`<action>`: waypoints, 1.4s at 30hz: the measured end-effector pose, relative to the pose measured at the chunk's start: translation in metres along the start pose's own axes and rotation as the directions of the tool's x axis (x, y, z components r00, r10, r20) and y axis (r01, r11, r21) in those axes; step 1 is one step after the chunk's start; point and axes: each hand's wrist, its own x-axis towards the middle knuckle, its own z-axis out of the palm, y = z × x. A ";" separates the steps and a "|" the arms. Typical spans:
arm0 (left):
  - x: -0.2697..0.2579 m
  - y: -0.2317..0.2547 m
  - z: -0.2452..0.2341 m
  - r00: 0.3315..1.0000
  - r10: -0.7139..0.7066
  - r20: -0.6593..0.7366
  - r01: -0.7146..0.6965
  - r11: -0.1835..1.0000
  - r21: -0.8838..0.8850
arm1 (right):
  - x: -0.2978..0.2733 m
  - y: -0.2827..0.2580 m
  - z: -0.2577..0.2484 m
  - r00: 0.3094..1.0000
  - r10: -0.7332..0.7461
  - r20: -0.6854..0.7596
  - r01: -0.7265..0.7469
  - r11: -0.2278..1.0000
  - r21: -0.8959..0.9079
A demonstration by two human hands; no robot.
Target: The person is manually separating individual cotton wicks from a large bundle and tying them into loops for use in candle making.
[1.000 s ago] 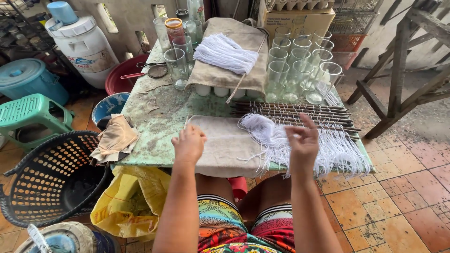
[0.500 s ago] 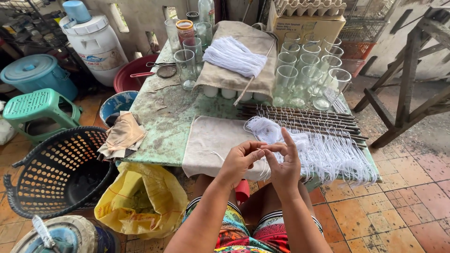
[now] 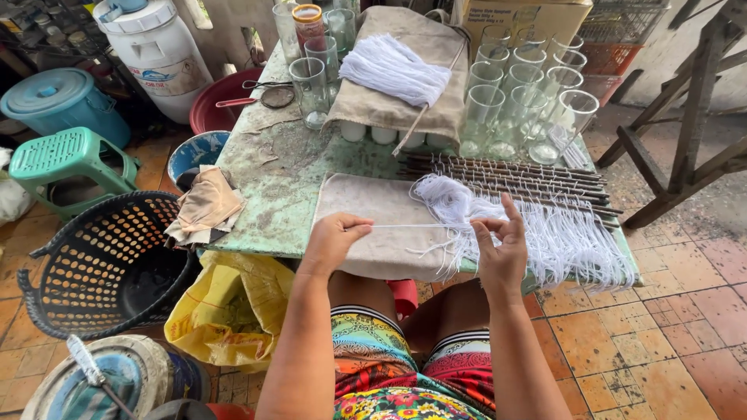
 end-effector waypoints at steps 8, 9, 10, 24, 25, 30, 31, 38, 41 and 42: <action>0.016 -0.056 0.001 0.982 -0.185 -0.046 0.190 0.965 0.181 | -0.008 0.054 0.034 0.862 0.310 0.401 -0.506 0.577 0.641; 0.016 -0.058 0.002 0.979 -0.201 -0.040 0.205 0.966 0.160 | -0.009 0.052 0.036 0.834 0.286 0.472 -0.551 0.382 0.742; 0.019 -0.061 0.004 0.978 -0.203 -0.043 0.207 0.965 0.159 | -0.009 0.057 0.039 0.833 0.285 0.475 -0.553 0.382 0.741; 0.019 -0.058 0.018 0.973 -0.208 -0.095 0.223 0.956 0.189 | -0.012 0.052 0.044 0.868 0.201 0.455 -0.497 0.352 0.793; 0.022 -0.065 0.019 0.973 -0.209 -0.097 0.224 0.956 0.189 | -0.011 0.059 0.044 0.867 0.200 0.456 -0.498 0.351 0.793; 0.028 -0.089 0.015 0.957 -0.091 -0.274 0.210 0.870 0.445 | -0.008 0.082 0.043 0.867 0.277 0.414 -0.498 0.479 0.723; 0.025 -0.086 0.013 0.958 -0.092 -0.272 0.211 0.869 0.448 | -0.009 0.082 0.043 0.866 0.281 0.413 -0.499 0.477 0.723; 0.014 -0.059 0.034 0.969 0.155 -0.191 -0.101 0.959 0.266 | -0.011 0.056 0.041 0.892 0.179 0.416 -0.441 0.555 0.706; 0.013 -0.030 0.065 0.891 0.442 -0.100 -0.439 0.897 0.056 | -0.015 0.013 0.045 0.876 0.081 0.476 -0.413 0.634 0.653; 0.010 -0.019 0.079 0.803 0.595 -0.030 -0.595 0.802 -0.055 | -0.019 -0.003 0.043 0.850 0.050 0.524 -0.417 0.672 0.612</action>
